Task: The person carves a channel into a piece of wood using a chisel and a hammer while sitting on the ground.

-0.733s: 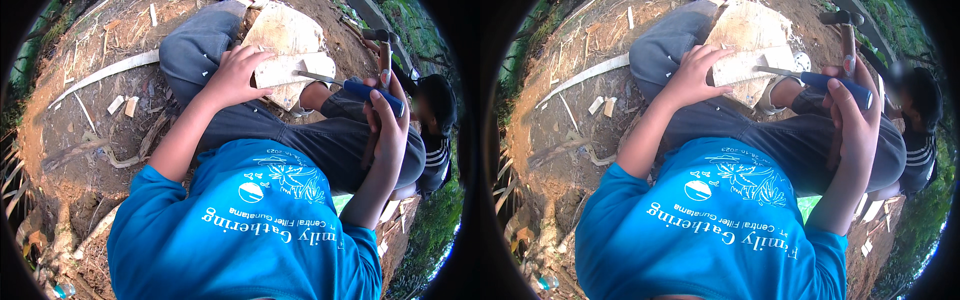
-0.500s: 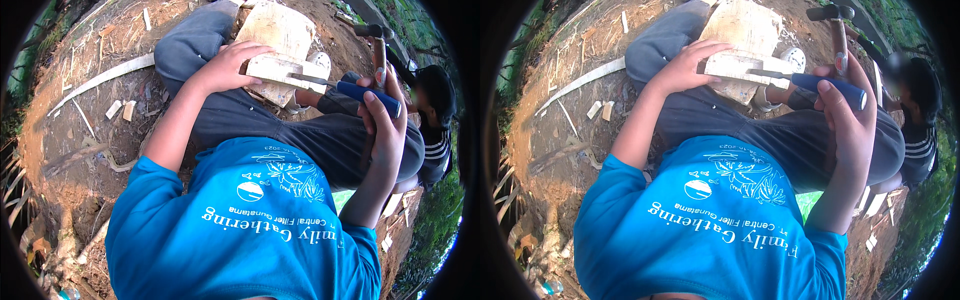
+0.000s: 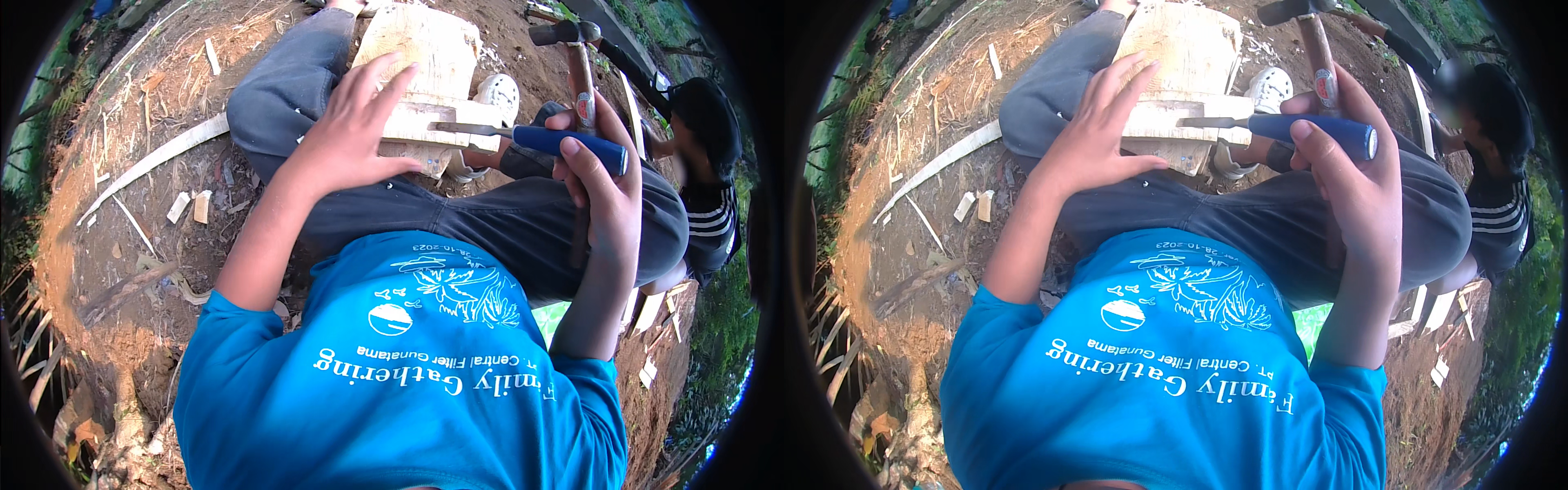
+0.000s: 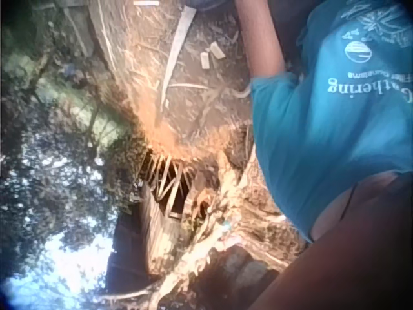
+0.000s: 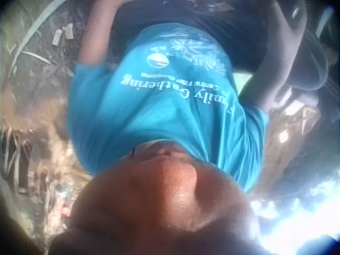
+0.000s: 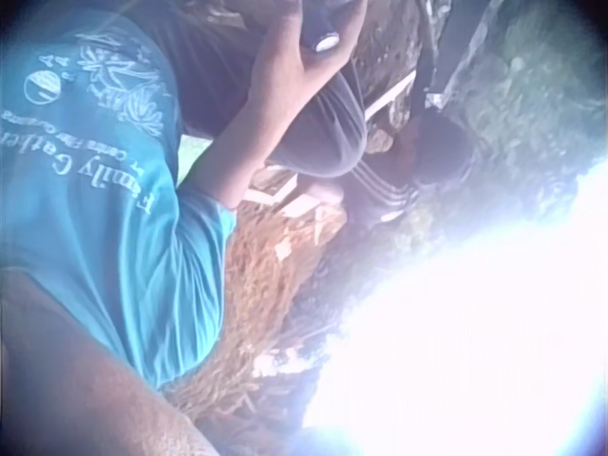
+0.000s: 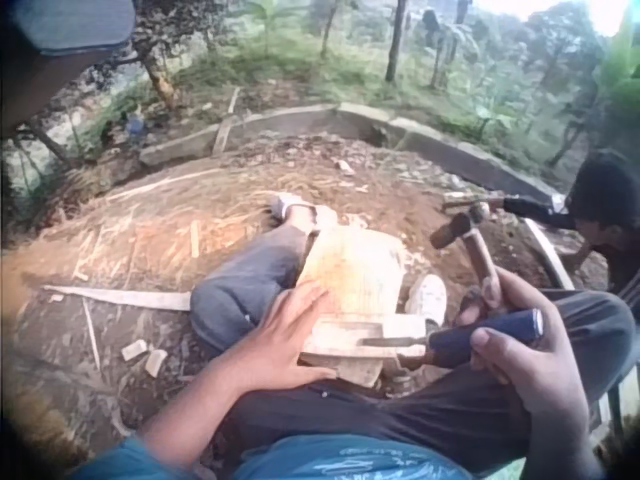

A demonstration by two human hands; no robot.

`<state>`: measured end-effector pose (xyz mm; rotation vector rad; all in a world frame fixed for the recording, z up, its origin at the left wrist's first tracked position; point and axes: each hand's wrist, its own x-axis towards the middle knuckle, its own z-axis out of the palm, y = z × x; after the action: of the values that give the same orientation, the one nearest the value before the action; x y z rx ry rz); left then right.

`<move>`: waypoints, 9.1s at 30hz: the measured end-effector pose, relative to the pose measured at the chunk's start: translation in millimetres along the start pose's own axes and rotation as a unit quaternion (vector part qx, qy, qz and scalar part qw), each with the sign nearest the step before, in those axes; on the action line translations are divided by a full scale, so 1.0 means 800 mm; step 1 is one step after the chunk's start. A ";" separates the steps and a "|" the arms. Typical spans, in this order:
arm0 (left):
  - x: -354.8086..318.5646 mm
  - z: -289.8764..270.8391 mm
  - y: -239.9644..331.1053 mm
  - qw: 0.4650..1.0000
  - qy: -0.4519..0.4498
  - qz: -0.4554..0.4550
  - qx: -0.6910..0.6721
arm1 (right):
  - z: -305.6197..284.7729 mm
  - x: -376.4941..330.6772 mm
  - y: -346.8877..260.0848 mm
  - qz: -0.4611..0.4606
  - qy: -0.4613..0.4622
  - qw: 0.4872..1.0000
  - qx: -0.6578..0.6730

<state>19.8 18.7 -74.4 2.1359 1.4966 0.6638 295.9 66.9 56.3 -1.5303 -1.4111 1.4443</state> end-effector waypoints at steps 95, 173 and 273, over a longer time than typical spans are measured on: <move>0.105 0.111 0.096 0.989 0.091 0.045 -0.111 | -0.052 -0.076 0.033 0.055 0.170 0.980 0.088; 0.123 0.108 0.108 0.993 0.098 0.060 -0.028 | -0.058 -0.081 0.024 -0.008 0.175 0.955 0.238; 0.120 0.103 0.093 0.991 0.074 0.070 -0.089 | -0.026 -0.087 0.055 0.088 0.130 0.969 0.192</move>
<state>152.9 79.5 -81.6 2.1063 1.3129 0.9861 339.1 -4.8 41.9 -1.5478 -0.8025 1.4533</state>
